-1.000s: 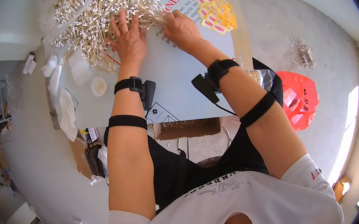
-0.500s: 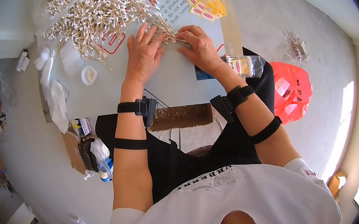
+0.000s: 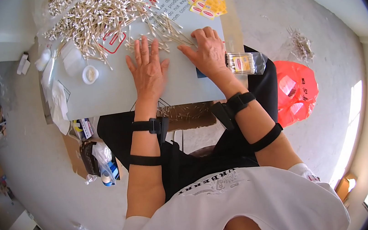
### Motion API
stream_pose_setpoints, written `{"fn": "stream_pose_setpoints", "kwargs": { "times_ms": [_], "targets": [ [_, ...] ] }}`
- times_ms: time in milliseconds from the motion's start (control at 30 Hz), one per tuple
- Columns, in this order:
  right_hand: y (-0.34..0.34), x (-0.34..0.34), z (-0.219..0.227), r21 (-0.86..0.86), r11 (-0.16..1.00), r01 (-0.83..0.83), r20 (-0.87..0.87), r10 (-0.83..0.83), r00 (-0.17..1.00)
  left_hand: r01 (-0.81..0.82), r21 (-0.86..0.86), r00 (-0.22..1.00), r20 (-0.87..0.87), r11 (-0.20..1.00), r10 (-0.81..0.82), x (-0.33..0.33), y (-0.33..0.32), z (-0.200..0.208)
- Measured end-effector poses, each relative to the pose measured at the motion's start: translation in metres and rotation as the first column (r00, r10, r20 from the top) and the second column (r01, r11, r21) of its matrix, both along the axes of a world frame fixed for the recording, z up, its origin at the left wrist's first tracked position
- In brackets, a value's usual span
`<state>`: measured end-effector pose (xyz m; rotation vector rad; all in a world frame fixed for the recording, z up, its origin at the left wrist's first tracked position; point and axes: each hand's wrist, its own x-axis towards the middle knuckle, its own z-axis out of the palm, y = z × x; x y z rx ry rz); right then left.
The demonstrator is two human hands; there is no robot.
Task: The recorder is bundling cotton swabs and placing them into individual plastic packets at a workstation.
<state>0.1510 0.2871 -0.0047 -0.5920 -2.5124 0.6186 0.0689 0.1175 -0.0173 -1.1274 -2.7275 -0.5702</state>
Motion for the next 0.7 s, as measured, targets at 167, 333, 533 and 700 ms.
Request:
{"fn": "stream_pose_setpoints", "kwargs": {
  "times_ms": [167, 333, 533, 700],
  "targets": [
    [-0.001, -0.004, -0.005, 0.000, 1.000, 0.005, 0.028, -0.005, 1.000, -0.047, -0.160, 0.999, 0.007, 0.986, 0.049, -0.015, 0.011, 0.001],
    [0.003, 0.013, -0.014, -0.071, 0.996, -0.062, -0.096, 0.055, 0.994, -0.034, -0.058, 0.997, -0.070, 0.998, 0.030, -0.013, 0.011, 0.008],
    [-0.007, 0.027, -0.007, -0.197, 0.980, -0.017, -0.131, -0.009, 0.991, 0.115, 0.145, 0.990, -0.101, 0.983, -0.101, 0.012, 0.026, 0.014],
    [-0.006, 0.017, -0.003, -0.072, 0.988, -0.136, -0.166, 0.123, 0.979, 0.082, 0.207, 0.996, -0.057, 0.975, -0.072, 0.031, 0.026, 0.008]
  ]
}}
